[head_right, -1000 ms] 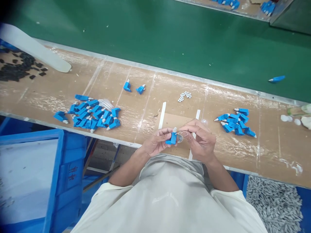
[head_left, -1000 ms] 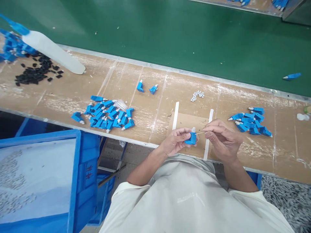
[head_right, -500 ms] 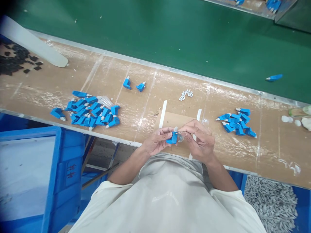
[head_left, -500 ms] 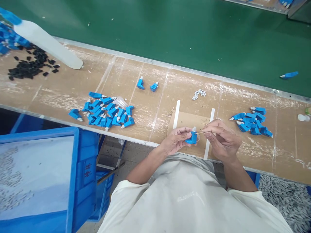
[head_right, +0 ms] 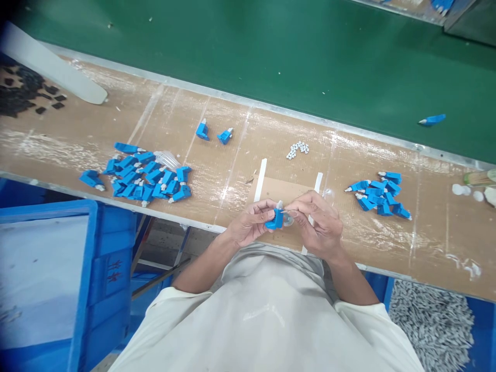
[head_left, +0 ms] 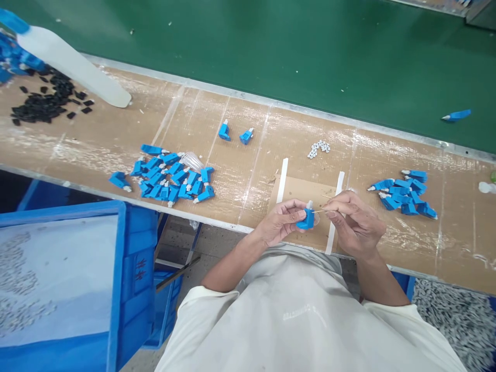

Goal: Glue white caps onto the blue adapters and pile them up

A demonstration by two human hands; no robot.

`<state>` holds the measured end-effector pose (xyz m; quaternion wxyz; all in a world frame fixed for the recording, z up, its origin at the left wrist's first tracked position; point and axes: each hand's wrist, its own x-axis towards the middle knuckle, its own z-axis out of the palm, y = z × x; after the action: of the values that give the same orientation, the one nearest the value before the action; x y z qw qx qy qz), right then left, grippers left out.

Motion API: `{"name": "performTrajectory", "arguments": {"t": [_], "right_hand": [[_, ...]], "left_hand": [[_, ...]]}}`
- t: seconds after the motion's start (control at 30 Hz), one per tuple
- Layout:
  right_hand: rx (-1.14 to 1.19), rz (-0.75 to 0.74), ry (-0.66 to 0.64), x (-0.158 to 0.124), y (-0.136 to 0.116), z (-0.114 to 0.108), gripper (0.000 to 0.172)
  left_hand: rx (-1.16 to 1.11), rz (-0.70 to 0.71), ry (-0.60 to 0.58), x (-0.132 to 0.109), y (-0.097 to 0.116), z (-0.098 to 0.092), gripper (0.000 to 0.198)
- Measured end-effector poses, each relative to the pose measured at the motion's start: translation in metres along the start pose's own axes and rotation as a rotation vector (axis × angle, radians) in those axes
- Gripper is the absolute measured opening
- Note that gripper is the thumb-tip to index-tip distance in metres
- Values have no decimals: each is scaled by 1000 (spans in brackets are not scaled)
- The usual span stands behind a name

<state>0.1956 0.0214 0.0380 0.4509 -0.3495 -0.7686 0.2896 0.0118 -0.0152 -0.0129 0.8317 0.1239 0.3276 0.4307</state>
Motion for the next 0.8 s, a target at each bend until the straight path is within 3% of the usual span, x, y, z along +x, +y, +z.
{"name": "performTrajectory", "arguments": {"t": [0.43,0.53,0.7,0.8], "right_hand": [[58,-65,-10,0,2,2,17],[87,-20,-19,0,4,2,13],[237,136,110,-6,12,-5,9],[185,233,72,-13,17,-10,9]], "left_hand": [[-1,7,41,0,0,0,49],[-4,11,51,0,0,-2,48],[-12,47,68,-2,5,-5,45],[-13,62,79,-2,7,-11,42]]}}
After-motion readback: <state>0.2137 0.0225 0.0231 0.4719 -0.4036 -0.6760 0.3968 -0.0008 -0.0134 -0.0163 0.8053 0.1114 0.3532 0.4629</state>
